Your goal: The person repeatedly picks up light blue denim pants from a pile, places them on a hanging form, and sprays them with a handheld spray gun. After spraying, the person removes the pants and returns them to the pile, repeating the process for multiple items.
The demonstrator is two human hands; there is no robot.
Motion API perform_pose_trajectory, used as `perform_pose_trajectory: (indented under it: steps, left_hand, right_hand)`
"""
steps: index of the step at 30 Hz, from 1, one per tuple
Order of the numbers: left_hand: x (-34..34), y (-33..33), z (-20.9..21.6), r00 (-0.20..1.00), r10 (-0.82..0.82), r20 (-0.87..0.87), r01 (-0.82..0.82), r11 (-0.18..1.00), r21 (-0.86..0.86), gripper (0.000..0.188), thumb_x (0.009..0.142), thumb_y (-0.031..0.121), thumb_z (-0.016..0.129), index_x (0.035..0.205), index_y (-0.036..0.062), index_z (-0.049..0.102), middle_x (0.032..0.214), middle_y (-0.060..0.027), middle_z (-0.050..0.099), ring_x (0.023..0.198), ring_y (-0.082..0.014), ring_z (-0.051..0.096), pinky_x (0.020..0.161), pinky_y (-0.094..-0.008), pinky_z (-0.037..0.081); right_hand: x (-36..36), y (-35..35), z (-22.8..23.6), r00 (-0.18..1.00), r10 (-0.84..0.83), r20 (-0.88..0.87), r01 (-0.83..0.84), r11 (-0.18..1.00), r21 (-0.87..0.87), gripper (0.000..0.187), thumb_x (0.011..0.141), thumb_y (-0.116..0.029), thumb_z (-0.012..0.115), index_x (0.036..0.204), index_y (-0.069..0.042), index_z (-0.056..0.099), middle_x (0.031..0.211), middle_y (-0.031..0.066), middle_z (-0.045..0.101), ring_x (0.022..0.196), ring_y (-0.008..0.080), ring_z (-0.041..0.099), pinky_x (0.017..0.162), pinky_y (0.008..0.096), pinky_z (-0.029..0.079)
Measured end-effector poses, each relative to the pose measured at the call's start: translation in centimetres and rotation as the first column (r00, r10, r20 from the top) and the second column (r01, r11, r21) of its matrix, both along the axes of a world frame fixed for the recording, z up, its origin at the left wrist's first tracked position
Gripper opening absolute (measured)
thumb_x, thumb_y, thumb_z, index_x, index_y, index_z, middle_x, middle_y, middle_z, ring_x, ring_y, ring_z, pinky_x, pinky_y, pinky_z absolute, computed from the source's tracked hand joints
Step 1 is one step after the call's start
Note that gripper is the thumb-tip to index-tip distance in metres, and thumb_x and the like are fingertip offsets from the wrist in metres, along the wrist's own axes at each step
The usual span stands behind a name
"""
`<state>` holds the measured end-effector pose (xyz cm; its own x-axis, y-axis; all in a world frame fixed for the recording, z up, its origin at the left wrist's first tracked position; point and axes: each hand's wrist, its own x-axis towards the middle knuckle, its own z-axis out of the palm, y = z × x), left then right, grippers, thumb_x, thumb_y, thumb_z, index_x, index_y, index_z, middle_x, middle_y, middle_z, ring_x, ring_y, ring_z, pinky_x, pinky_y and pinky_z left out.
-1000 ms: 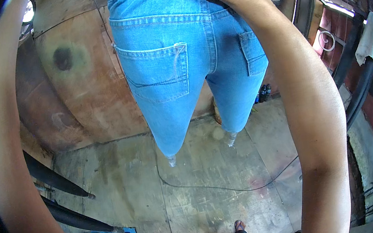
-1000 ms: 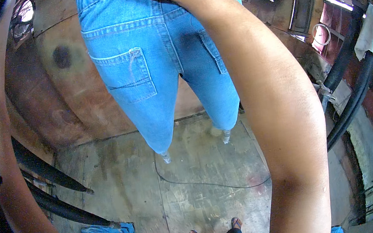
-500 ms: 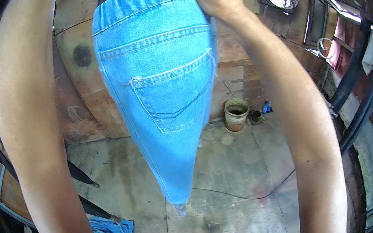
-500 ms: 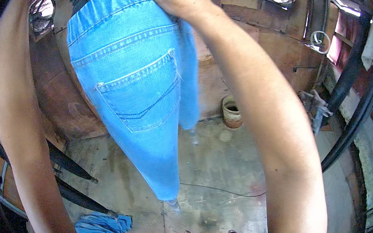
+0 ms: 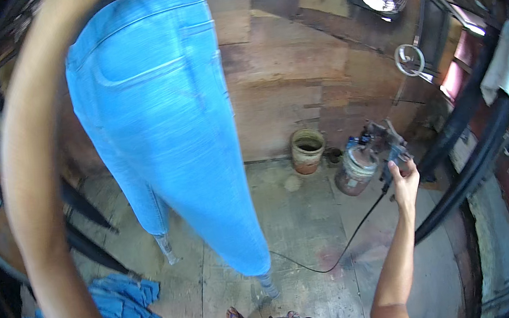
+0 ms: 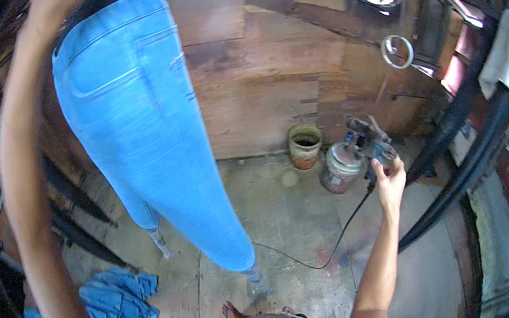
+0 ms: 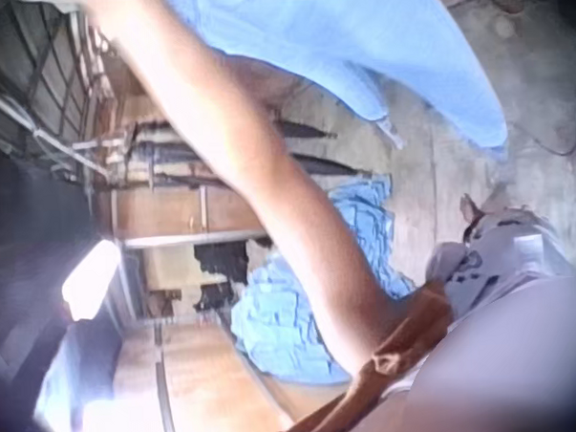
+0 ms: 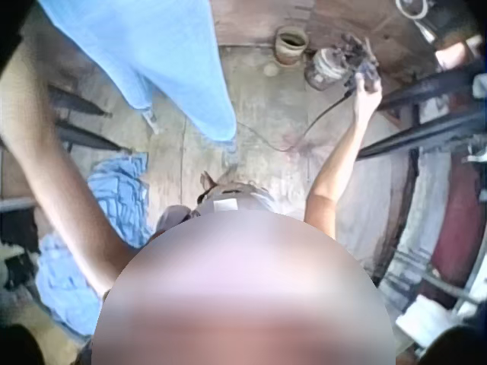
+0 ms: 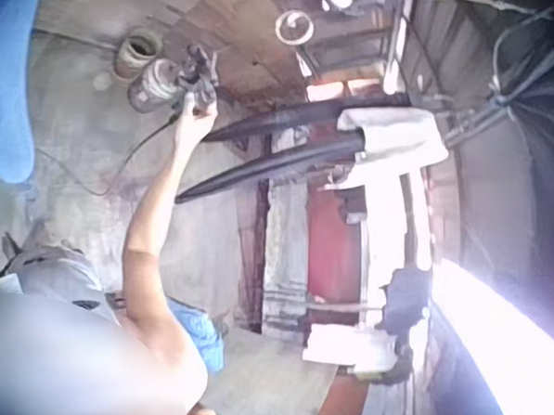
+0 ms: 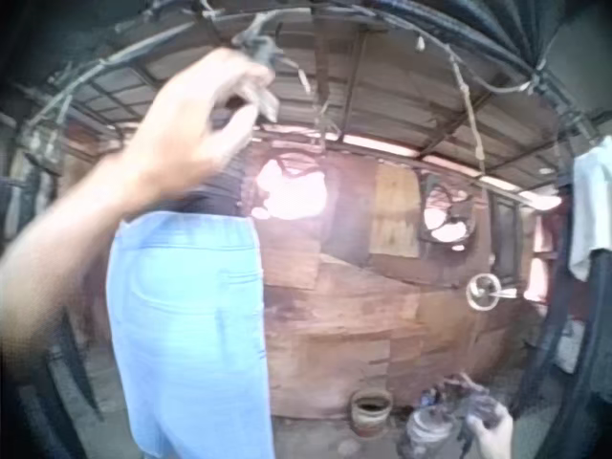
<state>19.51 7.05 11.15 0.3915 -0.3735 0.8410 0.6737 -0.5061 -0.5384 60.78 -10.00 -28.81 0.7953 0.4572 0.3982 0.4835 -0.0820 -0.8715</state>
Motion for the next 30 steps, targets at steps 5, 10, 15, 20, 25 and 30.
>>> perform_pose_trajectory:
  steps: [5, 10, 15, 20, 25, 30]
  left_hand:
    - [-4.9, -3.3, -7.6, 0.961, 0.006, 0.276, 0.133, 0.866, -0.483, 0.02, 0.09, 0.021, 0.061, 0.098, 0.003, 0.067, 0.088, -0.0131, 0.067, 0.076, -0.0237, 0.065, 0.071, -0.0323, 0.051]
    - [-4.2, -6.7, -8.4, 0.905, 0.419, 0.075, -0.28, 0.718, -0.637, 0.034, 0.091, 0.039, 0.058, 0.091, 0.0053, 0.061, 0.077, -0.0177, 0.067, 0.075, -0.0356, 0.068, 0.07, -0.0459, 0.053]
    - [-1.6, -3.0, -8.1, 0.94, 0.333, -0.075, -0.322, 0.791, -0.52, 0.036, 0.088, 0.042, 0.059, 0.1, 0.0081, 0.06, 0.081, -0.0211, 0.069, 0.08, -0.0399, 0.069, 0.075, -0.052, 0.052]
    - [1.0, 1.6, -9.2, 0.956, 0.288, -0.05, -0.273, 0.821, -0.501, 0.035, 0.085, 0.036, 0.066, 0.097, 0.003, 0.062, 0.081, -0.0207, 0.07, 0.08, -0.038, 0.07, 0.072, -0.0495, 0.054]
    - [3.5, 3.6, -9.8, 0.959, 0.28, -0.054, -0.27, 0.831, -0.485, 0.035, 0.083, 0.029, 0.071, 0.096, -0.0038, 0.064, 0.08, -0.0211, 0.071, 0.079, -0.0362, 0.072, 0.069, -0.0472, 0.056]
    - [3.9, 4.0, -9.9, 0.972, 0.225, -0.072, -0.227, 0.806, -0.547, 0.041, 0.083, 0.028, 0.074, 0.1, -0.0072, 0.062, 0.083, -0.0226, 0.071, 0.081, -0.0363, 0.072, 0.072, -0.0465, 0.057]
  right_hand:
    - [1.5, 3.0, -0.7, 0.907, 0.403, 0.124, -0.42, 0.888, 0.186, 0.022, 0.09, -0.002, 0.063, 0.112, 0.003, 0.063, 0.08, 0.0047, 0.063, 0.066, 0.0109, 0.059, 0.059, 0.0278, 0.047]
    - [0.9, 3.7, -0.4, 0.682, 0.693, -0.233, -0.602, 0.713, 0.36, 0.038, 0.1, -0.034, 0.057, 0.114, 0.002, 0.061, 0.094, 0.0101, 0.071, 0.05, 0.0097, 0.053, 0.046, 0.0253, 0.042]
    - [-2.6, 3.2, 4.7, 0.862, 0.379, -0.337, -0.354, 0.926, 0.135, 0.052, 0.102, -0.049, 0.049, 0.13, -0.006, 0.057, 0.091, 0.0106, 0.072, 0.039, 0.0073, 0.041, 0.036, 0.0247, 0.031]
    - [-7.5, -4.2, 6.4, 0.869, 0.492, -0.048, -0.477, 0.86, 0.181, 0.057, 0.104, -0.047, 0.046, 0.151, -0.016, 0.043, 0.087, 0.0073, 0.07, 0.045, 0.0037, 0.045, 0.041, 0.0203, 0.034]
    - [-13.4, -7.3, 2.4, 0.893, 0.447, 0.051, -0.448, 0.894, 0.023, 0.049, 0.101, -0.027, 0.057, 0.147, -0.012, 0.049, 0.087, 0.0031, 0.068, 0.065, 0.0079, 0.058, 0.066, 0.0271, 0.051]
    - [-20.2, -6.5, -1.5, 0.901, 0.326, -0.287, -0.385, 0.906, -0.179, 0.048, 0.1, -0.028, 0.058, 0.144, -0.01, 0.052, 0.095, 0.0075, 0.072, 0.068, 0.0089, 0.064, 0.068, 0.0291, 0.053]
